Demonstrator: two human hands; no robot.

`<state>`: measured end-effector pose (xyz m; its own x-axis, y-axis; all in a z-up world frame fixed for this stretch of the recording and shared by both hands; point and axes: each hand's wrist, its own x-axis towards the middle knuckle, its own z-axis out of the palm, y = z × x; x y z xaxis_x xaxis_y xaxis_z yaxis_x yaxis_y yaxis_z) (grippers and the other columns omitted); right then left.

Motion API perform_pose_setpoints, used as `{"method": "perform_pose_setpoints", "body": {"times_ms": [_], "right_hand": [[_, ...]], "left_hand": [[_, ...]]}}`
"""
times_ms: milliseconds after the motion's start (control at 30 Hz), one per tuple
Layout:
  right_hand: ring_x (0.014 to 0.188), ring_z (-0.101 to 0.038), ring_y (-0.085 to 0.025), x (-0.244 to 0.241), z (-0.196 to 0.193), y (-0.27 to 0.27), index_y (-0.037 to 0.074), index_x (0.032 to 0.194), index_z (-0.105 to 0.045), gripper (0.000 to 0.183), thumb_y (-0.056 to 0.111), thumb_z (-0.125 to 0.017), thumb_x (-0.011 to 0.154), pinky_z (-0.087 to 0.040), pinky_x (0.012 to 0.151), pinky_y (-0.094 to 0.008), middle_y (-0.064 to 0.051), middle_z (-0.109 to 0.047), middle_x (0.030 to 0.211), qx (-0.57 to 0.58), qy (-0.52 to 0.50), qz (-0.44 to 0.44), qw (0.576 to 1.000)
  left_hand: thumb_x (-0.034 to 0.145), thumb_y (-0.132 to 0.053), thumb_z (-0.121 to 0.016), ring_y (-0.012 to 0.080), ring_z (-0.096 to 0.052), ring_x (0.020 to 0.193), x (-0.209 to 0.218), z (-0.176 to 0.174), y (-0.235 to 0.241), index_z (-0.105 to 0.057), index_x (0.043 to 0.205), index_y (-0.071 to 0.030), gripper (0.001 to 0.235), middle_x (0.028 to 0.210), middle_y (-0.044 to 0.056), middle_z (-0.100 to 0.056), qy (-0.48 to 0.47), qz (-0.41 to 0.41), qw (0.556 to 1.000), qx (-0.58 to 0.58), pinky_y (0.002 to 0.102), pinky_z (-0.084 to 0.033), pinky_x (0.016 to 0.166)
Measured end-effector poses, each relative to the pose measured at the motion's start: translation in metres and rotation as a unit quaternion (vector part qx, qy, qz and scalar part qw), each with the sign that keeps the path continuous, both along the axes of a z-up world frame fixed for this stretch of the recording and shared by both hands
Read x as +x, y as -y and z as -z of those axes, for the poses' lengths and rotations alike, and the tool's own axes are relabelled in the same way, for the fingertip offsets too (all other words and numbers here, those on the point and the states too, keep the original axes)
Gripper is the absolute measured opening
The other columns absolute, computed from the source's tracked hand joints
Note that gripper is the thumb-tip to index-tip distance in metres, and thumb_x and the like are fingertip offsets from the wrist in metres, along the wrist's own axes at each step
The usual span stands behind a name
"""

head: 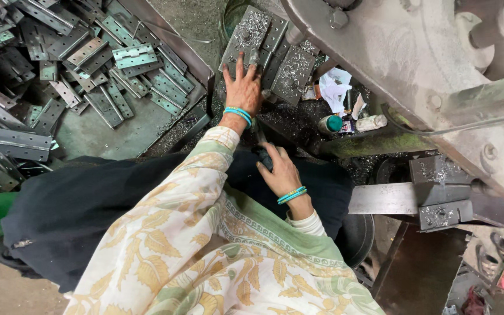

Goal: The person places metal brackets into a machine one by one, holds them while the machine operates, and then puts them into a metal bin.

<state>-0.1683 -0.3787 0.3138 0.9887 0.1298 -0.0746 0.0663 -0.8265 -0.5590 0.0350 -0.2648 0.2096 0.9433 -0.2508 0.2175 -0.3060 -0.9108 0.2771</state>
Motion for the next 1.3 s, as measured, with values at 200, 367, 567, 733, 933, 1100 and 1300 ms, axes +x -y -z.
{"method": "perform_pose_setpoints", "body": {"times_ms": [200,367,567,733,933,1100,1300], "right_hand": [[0.105,-0.065,-0.045,0.006,0.008,0.006,0.021,0.139,-0.054,0.053,0.027,-0.071,0.089,-0.055,0.085,-0.051,-0.020,-0.061,0.123,-0.055,-0.064,0.010,0.996],[0.104,-0.063,-0.052,-0.018,0.098,0.012,0.014,0.143,-0.041,0.067,0.027,-0.074,0.086,-0.056,0.087,-0.054,-0.036,-0.040,0.144,-0.186,-0.175,-0.044,0.966],[0.100,-0.065,-0.053,-0.029,0.128,0.011,0.020,0.149,-0.039,0.072,0.022,-0.069,0.084,-0.056,0.085,-0.057,-0.036,-0.040,0.145,-0.132,-0.169,-0.007,0.977],[0.101,-0.066,-0.050,-0.004,0.052,0.013,0.024,0.146,-0.046,0.057,0.031,-0.068,0.093,-0.056,0.083,-0.056,-0.026,-0.059,0.128,-0.086,-0.080,-0.013,0.993],[0.097,-0.066,-0.052,-0.011,0.085,0.004,0.025,0.146,-0.043,0.061,0.029,-0.068,0.090,-0.056,0.082,-0.056,-0.031,-0.046,0.138,-0.149,-0.179,-0.005,0.972],[0.095,-0.065,-0.054,-0.040,0.142,0.003,0.021,0.146,-0.043,0.065,0.022,-0.069,0.086,-0.057,0.082,-0.056,-0.034,-0.047,0.137,-0.088,-0.129,0.013,0.988],[0.104,-0.065,-0.049,-0.008,0.060,0.019,0.018,0.145,-0.047,0.058,0.027,-0.069,0.091,-0.056,0.083,-0.054,-0.025,-0.058,0.122,-0.053,-0.061,-0.021,0.997]], "left_hand": [[0.078,-0.035,-0.073,0.0414,-0.017,0.149,0.014,0.001,0.001,-0.064,0.137,-0.011,0.065,0.146,0.010,-0.047,0.012,0.014,0.998,-0.061,0.078,-0.016,0.112],[0.085,-0.030,-0.067,0.0412,-0.019,0.152,0.018,0.012,0.007,-0.068,0.134,-0.010,0.052,0.146,0.009,-0.049,0.063,0.007,0.997,-0.033,0.079,-0.016,0.114],[0.095,-0.022,-0.058,0.0418,-0.020,0.153,0.007,0.018,-0.009,-0.074,0.122,-0.009,0.034,0.146,0.010,-0.054,0.081,0.040,0.996,0.000,0.077,-0.016,0.114],[0.095,-0.021,-0.057,0.0406,-0.022,0.151,0.019,0.028,0.003,-0.073,0.126,-0.010,0.036,0.144,0.005,-0.057,0.093,0.037,0.995,-0.022,0.077,-0.016,0.116],[0.096,-0.019,-0.054,0.0403,-0.022,0.151,0.044,0.029,0.010,-0.069,0.131,-0.008,0.040,0.147,0.005,-0.056,0.091,0.037,0.995,-0.032,0.076,-0.016,0.115],[0.097,-0.020,-0.053,0.0406,-0.021,0.151,0.037,0.028,0.008,-0.067,0.134,-0.008,0.042,0.147,0.006,-0.055,0.081,0.052,0.994,-0.045,0.077,-0.016,0.115],[0.097,-0.018,-0.053,0.0391,-0.021,0.152,0.051,0.018,0.007,-0.068,0.131,-0.012,0.038,0.149,0.005,-0.054,0.023,0.055,0.998,0.013,0.076,-0.015,0.114]]}}
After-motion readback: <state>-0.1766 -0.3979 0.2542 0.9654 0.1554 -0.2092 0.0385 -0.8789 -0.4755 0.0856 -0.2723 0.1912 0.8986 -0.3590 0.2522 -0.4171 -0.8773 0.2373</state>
